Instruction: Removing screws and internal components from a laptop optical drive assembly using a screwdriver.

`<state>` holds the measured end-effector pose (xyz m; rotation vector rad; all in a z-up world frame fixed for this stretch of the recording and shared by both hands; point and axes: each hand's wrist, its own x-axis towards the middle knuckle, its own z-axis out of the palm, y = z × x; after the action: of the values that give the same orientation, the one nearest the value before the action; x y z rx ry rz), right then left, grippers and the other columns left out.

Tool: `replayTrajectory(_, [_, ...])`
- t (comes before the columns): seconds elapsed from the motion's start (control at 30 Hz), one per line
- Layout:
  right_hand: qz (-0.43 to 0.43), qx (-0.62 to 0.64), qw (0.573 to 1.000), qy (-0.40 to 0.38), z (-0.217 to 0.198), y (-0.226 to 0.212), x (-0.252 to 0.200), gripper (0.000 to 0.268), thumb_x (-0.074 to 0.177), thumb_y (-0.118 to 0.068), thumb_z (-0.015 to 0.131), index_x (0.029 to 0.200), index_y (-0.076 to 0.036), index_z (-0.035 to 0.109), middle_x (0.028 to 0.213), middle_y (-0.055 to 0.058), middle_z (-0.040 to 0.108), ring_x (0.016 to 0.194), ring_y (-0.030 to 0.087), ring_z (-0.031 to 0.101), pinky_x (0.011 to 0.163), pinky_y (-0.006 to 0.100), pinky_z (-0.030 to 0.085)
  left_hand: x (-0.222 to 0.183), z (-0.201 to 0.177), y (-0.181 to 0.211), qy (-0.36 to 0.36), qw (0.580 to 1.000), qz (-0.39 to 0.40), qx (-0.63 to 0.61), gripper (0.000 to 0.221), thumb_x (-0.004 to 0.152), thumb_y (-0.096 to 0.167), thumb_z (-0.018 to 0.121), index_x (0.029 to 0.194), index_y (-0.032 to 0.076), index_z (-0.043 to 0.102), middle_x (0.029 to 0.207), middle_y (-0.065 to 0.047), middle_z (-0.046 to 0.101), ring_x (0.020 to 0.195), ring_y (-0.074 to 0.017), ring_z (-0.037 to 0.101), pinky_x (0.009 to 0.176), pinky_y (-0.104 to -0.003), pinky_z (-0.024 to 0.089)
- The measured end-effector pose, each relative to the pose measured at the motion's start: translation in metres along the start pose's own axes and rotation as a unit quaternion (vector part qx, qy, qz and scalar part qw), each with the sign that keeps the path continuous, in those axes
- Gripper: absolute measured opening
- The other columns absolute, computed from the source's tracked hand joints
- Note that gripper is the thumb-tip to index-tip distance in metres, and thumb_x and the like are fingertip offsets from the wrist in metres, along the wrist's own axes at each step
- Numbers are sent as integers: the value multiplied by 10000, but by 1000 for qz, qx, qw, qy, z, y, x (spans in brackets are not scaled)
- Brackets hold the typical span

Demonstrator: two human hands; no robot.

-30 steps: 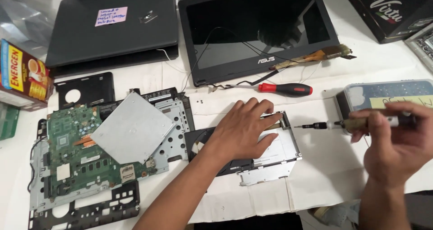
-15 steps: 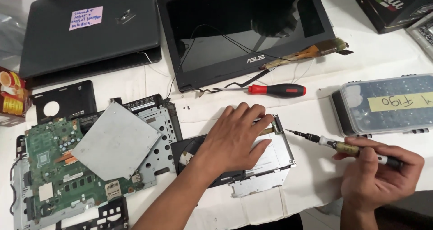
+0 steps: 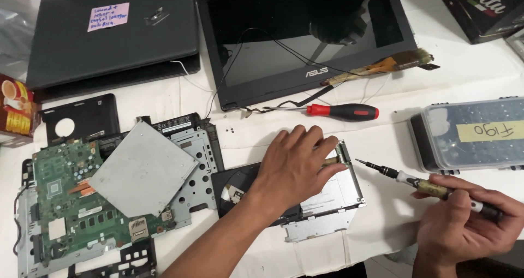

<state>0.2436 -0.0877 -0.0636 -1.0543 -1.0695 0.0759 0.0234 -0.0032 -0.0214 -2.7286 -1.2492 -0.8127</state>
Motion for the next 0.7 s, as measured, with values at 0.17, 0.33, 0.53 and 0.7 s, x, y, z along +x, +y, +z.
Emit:
replayTrajectory(0.17, [-1,-20,1000,-1,1,-3,0,243,1196,-47,519,1185,105,329,898,372,503,866,459,654,614,503,570,-1,-1,1,7,1000,9,15,383,941,475,735,1079,121,693,935,-29,585,822,-233,557,672,-397,488])
replayTrajectory(0.33, [-8,-1,1000,13,-18,22,1,373,1181,-188,588,1155,96,347,842,317,475,889,449,676,639,511,601,4,-8,-3,6,999,-9,-31,400,908,475,745,1058,106,703,924,-40,571,810,-255,564,640,-416,492])
replayTrajectory(0.53, [242,200,938,144,-26,-4,30,302,1039,-475,725,1061,-226,557,673,49,499,703,215,539,616,368,480,5,-37,-10,44,961,-64,-267,374,956,301,678,1246,66,662,1190,-85,673,1052,-251,680,798,-387,616])
replayTrajectory(0.7, [275,71,947,-153,-22,-64,50,213,1095,-112,503,893,-66,454,637,24,189,451,168,297,391,283,261,-3,-78,-16,-31,979,-115,-163,406,970,358,638,1261,77,678,1122,-41,667,926,-255,685,747,-433,583])
